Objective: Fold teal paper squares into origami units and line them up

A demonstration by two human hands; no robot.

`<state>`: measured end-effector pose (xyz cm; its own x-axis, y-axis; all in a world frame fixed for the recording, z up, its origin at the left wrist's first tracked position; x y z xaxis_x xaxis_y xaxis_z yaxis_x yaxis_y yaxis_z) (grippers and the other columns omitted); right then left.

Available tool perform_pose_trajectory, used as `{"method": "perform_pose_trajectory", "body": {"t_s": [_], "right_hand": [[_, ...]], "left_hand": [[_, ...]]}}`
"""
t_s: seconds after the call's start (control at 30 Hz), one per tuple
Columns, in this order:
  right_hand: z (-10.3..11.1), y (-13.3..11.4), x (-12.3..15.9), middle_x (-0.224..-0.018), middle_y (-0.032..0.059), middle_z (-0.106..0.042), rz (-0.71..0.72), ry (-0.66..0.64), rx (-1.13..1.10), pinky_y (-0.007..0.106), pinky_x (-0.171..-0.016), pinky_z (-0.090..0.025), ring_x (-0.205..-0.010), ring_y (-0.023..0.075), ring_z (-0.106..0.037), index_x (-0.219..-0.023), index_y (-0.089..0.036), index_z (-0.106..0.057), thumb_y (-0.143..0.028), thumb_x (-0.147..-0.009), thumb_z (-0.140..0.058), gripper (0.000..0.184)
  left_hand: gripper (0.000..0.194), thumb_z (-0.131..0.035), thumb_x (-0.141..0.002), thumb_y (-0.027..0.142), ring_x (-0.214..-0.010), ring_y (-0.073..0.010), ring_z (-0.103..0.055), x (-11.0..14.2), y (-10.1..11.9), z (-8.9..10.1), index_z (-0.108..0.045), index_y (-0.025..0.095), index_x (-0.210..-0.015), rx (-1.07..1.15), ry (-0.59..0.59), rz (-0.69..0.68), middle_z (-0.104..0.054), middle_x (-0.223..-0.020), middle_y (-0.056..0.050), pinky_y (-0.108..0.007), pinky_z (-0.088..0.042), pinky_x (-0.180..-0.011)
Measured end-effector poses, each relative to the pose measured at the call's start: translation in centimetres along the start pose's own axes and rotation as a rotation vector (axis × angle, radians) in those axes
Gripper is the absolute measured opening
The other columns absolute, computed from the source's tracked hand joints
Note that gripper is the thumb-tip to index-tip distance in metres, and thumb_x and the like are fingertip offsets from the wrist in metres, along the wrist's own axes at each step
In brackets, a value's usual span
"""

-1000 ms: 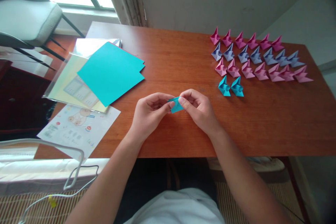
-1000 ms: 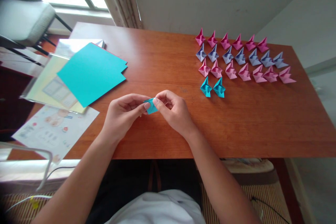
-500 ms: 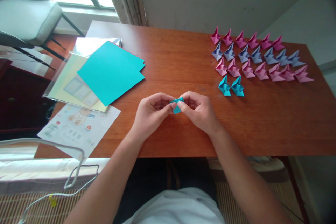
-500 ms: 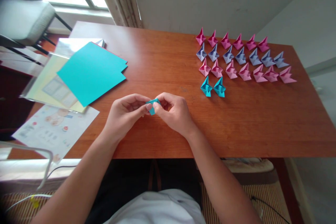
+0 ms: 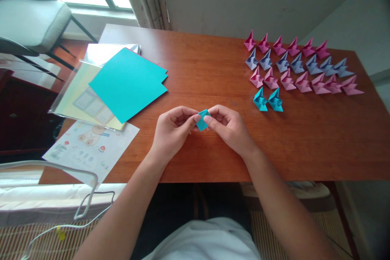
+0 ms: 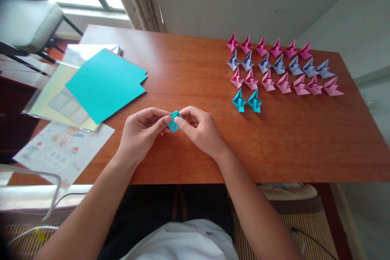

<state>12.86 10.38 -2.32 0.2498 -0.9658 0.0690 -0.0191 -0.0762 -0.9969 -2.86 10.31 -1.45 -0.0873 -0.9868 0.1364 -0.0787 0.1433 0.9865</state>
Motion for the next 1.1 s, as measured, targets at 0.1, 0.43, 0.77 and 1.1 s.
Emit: {"method": "perform_pose_trajectory", "body": {"t_s": [0.1,0.43,0.77,1.1], "right_hand": [[0.05,-0.14,0.02,-0.085,-0.0002,-0.071,0.013,0.005,0.006,0.028,-0.072,-0.053,-0.08,0.0153,-0.066,-0.089,-0.022,-0.067,-0.036,-0.09,-0.071,0.014],[0.14,-0.2,0.02,-0.084,0.0001,-0.072,0.017,0.01,0.054,0.029,-0.069,-0.053,-0.078,0.0156,-0.065,-0.088,-0.023,-0.067,-0.04,-0.09,-0.07,0.018],[0.18,-0.12,0.0,-0.084,0.0003,-0.072,0.02,0.01,0.047,0.029,-0.069,-0.051,-0.077,0.0153,-0.065,-0.089,-0.022,-0.067,-0.038,-0.09,-0.07,0.016],[0.19,-0.13,-0.02,-0.084,0.0002,-0.071,0.021,0.015,0.047,0.029,-0.069,-0.052,-0.077,0.0153,-0.064,-0.089,-0.023,-0.068,-0.038,-0.09,-0.07,0.015]], "left_hand": [[0.025,-0.087,-0.076,0.037,-0.057,-0.0103,-0.064,-0.03,-0.12,0.13,-0.075,0.015,-0.082,0.013,0.024,0.008,-0.074,-0.068,-0.002,-0.017,-0.047,-0.05],[0.03,-0.087,-0.075,0.042,-0.059,-0.013,-0.065,-0.03,-0.28,0.22,-0.076,0.015,-0.084,-0.018,0.021,0.008,-0.074,-0.07,-0.003,-0.021,-0.049,-0.052],[0.026,-0.085,-0.079,0.039,-0.06,-0.0111,-0.064,-0.11,-0.19,0.08,-0.076,0.015,-0.087,-0.002,0.007,0.005,-0.075,-0.073,-0.003,-0.02,-0.049,-0.055],[0.026,-0.084,-0.079,0.039,-0.061,-0.0119,-0.064,-0.05,-0.24,0.16,-0.076,0.016,-0.087,-0.022,0.011,0.002,-0.075,-0.075,-0.003,-0.021,-0.049,-0.054]]}}
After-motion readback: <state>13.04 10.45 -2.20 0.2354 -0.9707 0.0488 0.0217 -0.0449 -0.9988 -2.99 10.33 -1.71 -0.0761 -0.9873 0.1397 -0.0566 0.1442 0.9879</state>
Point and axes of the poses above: each hand's wrist, its own x-axis away from the middle knuckle, its own z-axis out of the back of the hand, y = z × x, the point moved 5 cm from there along -x, towards the middle knuckle
